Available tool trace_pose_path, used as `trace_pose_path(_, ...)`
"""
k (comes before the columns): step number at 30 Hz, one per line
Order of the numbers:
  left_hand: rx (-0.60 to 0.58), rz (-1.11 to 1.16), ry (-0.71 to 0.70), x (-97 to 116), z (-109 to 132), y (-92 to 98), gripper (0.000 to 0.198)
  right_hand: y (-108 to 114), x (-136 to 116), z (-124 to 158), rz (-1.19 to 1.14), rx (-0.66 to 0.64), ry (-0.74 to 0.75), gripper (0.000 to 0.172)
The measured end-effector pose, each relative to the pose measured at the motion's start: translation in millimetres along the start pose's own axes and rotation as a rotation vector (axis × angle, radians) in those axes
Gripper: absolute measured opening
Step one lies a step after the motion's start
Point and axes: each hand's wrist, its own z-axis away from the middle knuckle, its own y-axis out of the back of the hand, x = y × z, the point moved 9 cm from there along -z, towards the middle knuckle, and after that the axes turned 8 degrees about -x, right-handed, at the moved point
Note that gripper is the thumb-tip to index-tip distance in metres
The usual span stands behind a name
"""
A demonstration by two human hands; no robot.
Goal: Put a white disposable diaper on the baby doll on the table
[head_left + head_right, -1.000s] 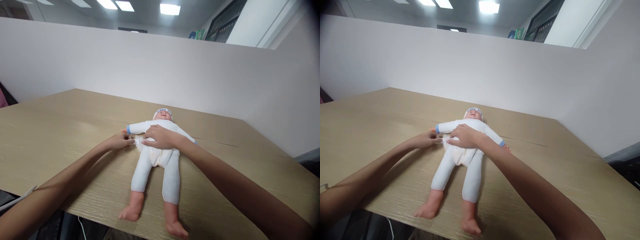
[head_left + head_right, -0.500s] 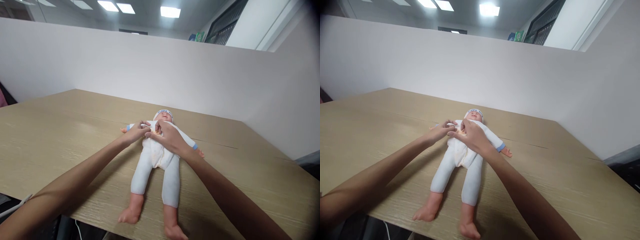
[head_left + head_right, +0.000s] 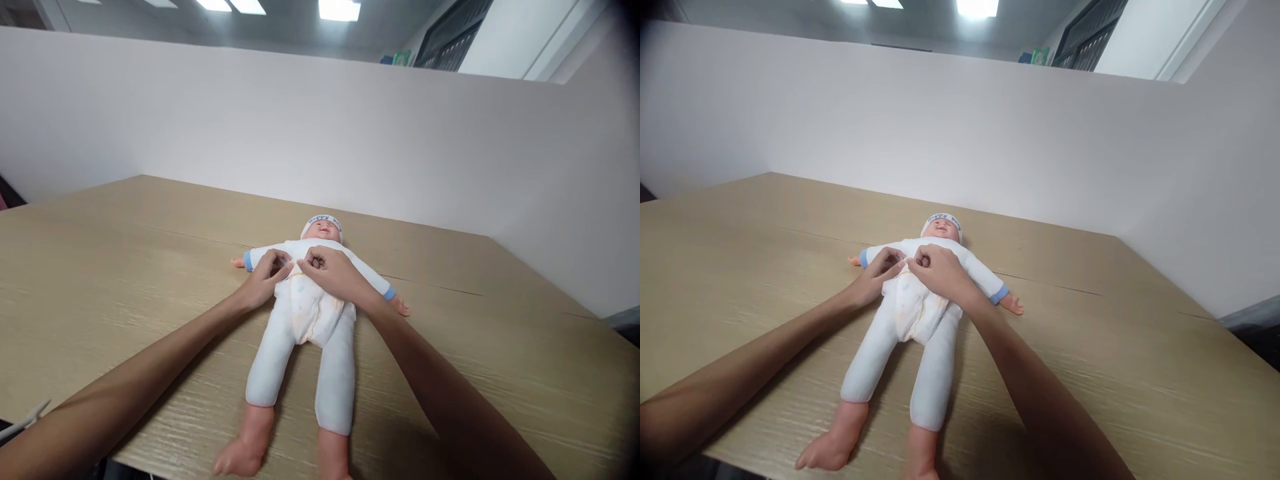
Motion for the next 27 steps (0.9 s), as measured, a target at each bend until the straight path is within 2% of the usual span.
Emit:
trace_pose_path(3,-0.033,-0.006,-0.021,-2.6,-2.9,-5.4,0.044,1.2,2.6,0.8,-0.016,0.002,0.012,0.036)
trace_pose_path(6,-0.03,-0.017,-0.014,-5.0,-6.8,-8.0,0.046,4.2,7.5,-1.3,-0.057,0.034,0.005,0.021)
trace_pose_path(8,0.018,-0.061,-0.016,-0.7,-6.8,-5.9,0.043,6.6,7.6,-2.0,-0.067,0.073,-0.002,0.012)
trace_pose_path(11,0.167,-0.161,-0.018,20.7,4.7,4.4,0.034,17.7,-13.4,11.5,0.048,0.252,0.071,0.017)
trace_pose_path(13,0.27,-0.253,-0.057,47.3,24.1,10.6,0.029,21.9,-38.0,36.3,0.121,0.369,0.148,0.019)
trace_pose_path(14,0.288,-0.297,-0.097,62.6,36.6,10.3,0.027,19.6,-50.0,51.7,0.126,0.376,0.18,0.018)
trace_pose_path(16,0.226,-0.358,-0.201,90.0,64.1,0.6,0.021,4.6,-69.9,85.3,0.074,0.265,0.225,0.015)
trace_pose_path(18,0.027,-0.393,-0.257,102.5,90.4,-20.1,0.017,-20.8,-84.1,121.9,0.022,0.054,0.26,0.014)
trace_pose_path(20,-0.216,-0.468,-0.249,98.8,113.6,-43.6,0.014,-44.6,-85.3,156.2,0.06,-0.111,0.238,0.012)
trace_pose_path(22,-0.343,-0.532,-0.197,86.3,128.7,-54.8,0.017,-54.9,-70.4,178.1,0.14,-0.139,0.138,0.011)
trace_pose_path(24,-0.319,-0.538,-0.127,74.3,131.8,-51.8,0.019,-52.1,-49.0,186.2,0.202,-0.064,0.02,0.01)
trace_pose_path(27,-0.186,-0.477,-0.041,62.7,123.9,-41.3,0.022,-42.3,-23.3,180.9,0.264,0.056,-0.116,0.007)
